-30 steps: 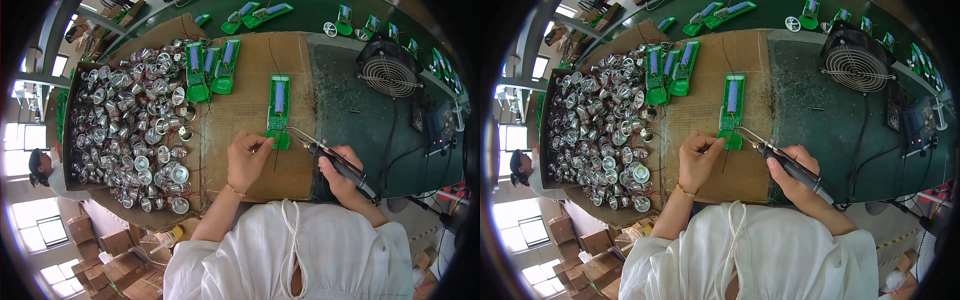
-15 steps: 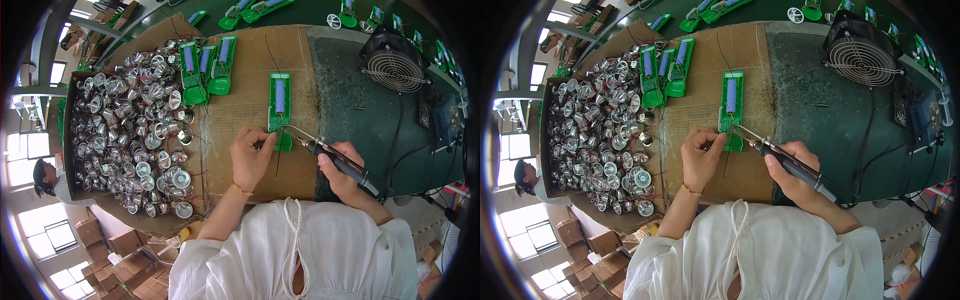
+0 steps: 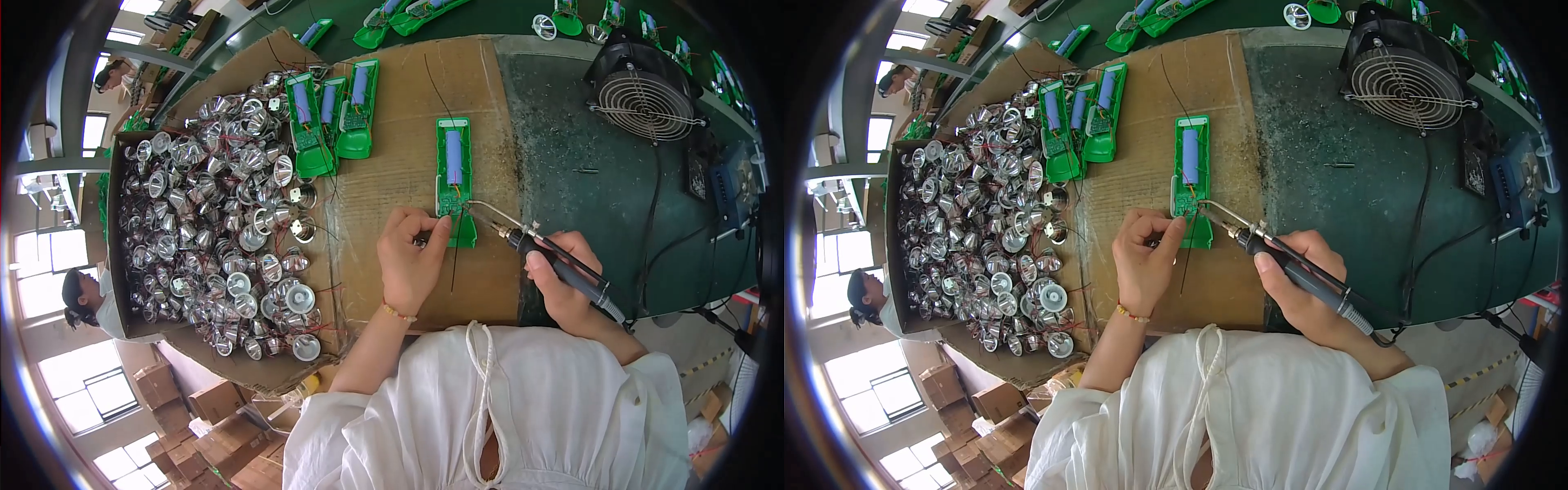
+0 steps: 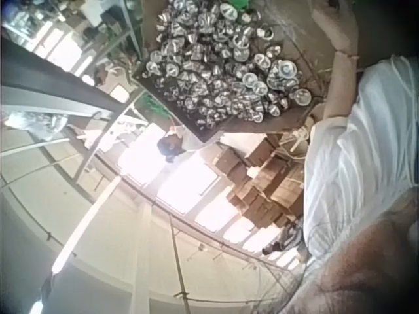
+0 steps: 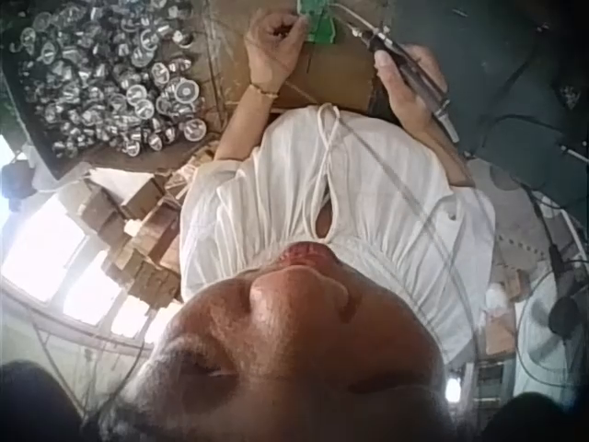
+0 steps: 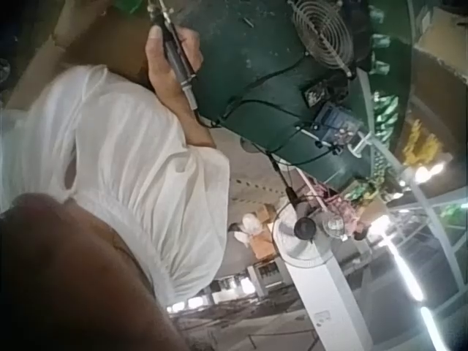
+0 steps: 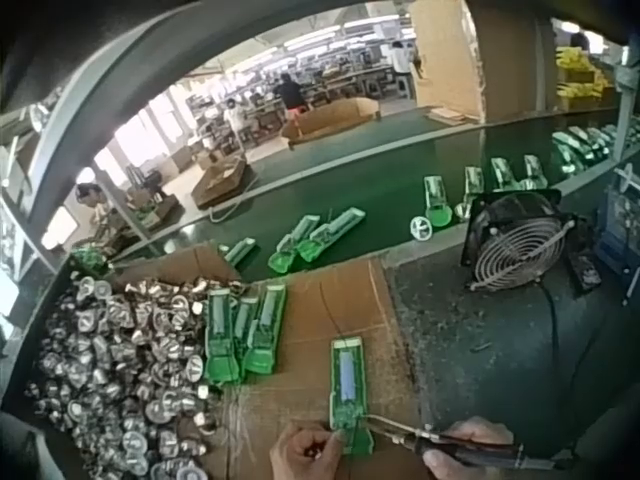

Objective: Soldering internal wiring and batteries to circuit boards within portable light housings on an assembly line.

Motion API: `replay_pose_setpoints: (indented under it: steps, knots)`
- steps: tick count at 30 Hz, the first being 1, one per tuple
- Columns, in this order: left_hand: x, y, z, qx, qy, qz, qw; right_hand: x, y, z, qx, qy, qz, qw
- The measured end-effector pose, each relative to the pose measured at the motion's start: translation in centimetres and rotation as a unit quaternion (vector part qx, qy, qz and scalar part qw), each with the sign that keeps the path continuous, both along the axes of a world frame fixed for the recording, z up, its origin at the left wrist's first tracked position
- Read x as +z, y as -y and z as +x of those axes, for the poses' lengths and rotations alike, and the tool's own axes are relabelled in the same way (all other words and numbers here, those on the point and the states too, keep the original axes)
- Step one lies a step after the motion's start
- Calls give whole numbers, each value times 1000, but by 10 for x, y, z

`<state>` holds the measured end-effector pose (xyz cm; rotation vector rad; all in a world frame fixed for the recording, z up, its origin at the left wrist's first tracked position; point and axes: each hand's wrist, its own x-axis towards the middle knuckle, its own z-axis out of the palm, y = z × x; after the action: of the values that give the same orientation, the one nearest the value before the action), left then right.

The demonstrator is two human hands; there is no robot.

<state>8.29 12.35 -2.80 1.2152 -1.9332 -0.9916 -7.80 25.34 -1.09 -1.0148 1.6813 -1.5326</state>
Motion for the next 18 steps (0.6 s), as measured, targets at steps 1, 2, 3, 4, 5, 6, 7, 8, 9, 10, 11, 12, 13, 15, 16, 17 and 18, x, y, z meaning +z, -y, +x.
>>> replay_pose_setpoints:
  steps: [1,2,3,4,5,6,7,8,9,10,11,12,13,15,16,17,18]
  knots:
    - [0,0,0,-2,4,-2,1000,0,0,0,9,1,9,1000]
    - [1,0,0,-4,8,-5,1000,0,1,0,9,2,8,1000]
    - [1,0,0,-4,8,-5,1000,-1,1,0,11,-2,8,1000]
    - [1,0,0,-2,3,5,1000,-2,2,0,12,-6,9,1000]
    - [2,0,0,0,-1,15,1000,-2,3,-1,13,-6,9,1000]
    - [1,1,1,0,-1,15,1000,-1,4,-1,18,-6,9,1000]
    - [0,2,2,12,-12,34,999,-1,5,-1,23,-7,9,1000]
    - [0,3,3,24,-23,54,998,-3,5,-1,24,-6,9,1000]
    - [3,4,2,23,-23,55,998,-6,5,-1,31,10,15,999]
    - [8,6,0,26,-18,87,996,-9,5,-1,38,25,20,999]
    - [10,7,-1,28,-13,120,992,-11,6,-1,37,26,22,999]
    - [9,8,-1,30,-12,120,992,-13,7,0,32,24,17,999]
    - [5,8,-1,21,-10,94,995,-14,8,0,27,23,12,999]
    - [3,8,-1,12,-7,68,998,-12,10,0,29,25,14,999]
    - [3,8,-1,13,-6,71,997,-11,11,0,30,27,16,999]
    - [2,8,-1,14,-6,74,997,-11,12,0,30,27,17,999]
    - [2,8,-1,15,-5,73,997,-12,13,1,34,32,15,999]
